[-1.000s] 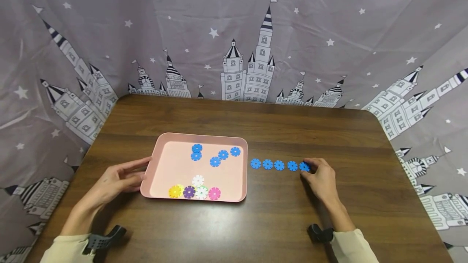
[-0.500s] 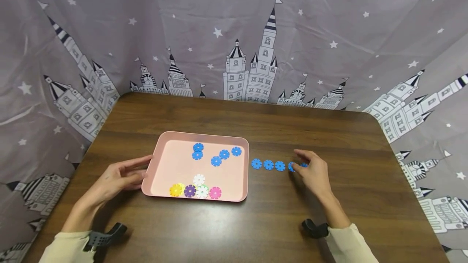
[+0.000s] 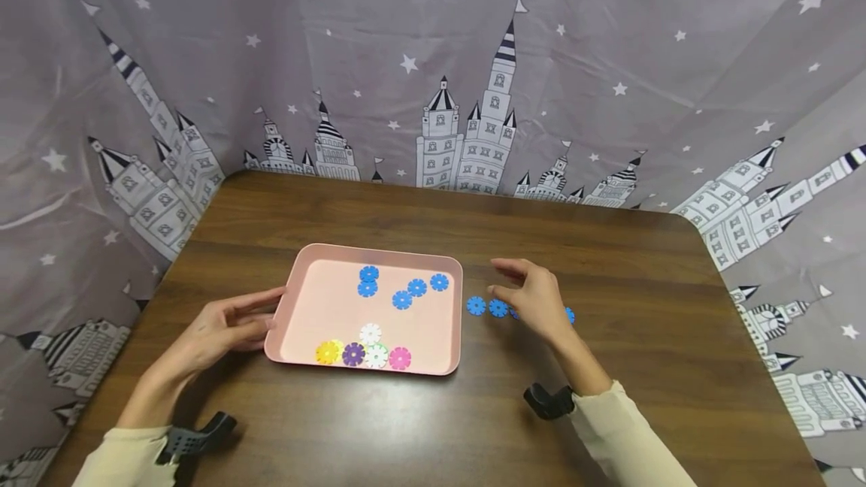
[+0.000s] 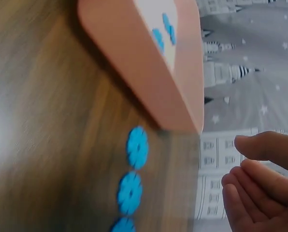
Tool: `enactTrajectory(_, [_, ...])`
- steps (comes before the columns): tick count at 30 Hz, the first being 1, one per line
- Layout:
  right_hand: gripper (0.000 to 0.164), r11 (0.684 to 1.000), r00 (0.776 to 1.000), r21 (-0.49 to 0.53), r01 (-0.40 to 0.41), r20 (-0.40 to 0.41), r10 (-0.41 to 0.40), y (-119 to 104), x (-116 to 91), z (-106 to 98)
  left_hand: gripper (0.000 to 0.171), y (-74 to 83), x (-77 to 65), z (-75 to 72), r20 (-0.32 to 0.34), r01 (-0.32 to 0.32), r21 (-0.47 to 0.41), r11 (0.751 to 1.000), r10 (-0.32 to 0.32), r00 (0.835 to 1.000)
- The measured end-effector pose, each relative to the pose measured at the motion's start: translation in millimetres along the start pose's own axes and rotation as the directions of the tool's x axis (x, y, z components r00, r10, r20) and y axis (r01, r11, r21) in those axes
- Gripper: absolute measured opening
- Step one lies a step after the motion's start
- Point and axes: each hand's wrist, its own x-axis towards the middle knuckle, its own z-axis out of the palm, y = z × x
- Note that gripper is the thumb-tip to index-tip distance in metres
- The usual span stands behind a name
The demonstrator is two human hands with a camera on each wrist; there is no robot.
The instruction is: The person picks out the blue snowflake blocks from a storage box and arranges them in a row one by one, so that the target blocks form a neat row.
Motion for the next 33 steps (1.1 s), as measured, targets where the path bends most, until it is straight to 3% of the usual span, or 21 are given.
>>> enactTrajectory(11, [0.045, 0.997, 0.993, 0.077, 0.003, 0.121, -0.012, -28, 18, 33, 0.056, 1.4, -3.0, -1.0, -0.004, 0.027, 0.012, 1.0, -0.027, 1.0])
enactTrajectory(33, [0.04, 0.997, 0.983, 0.073, 0.034, 0.178, -0.047, -51, 38, 74, 0.056, 3.3, -1.8, -3.1, -0.015, 0.038, -0.006, 0.999, -0.038, 0.999])
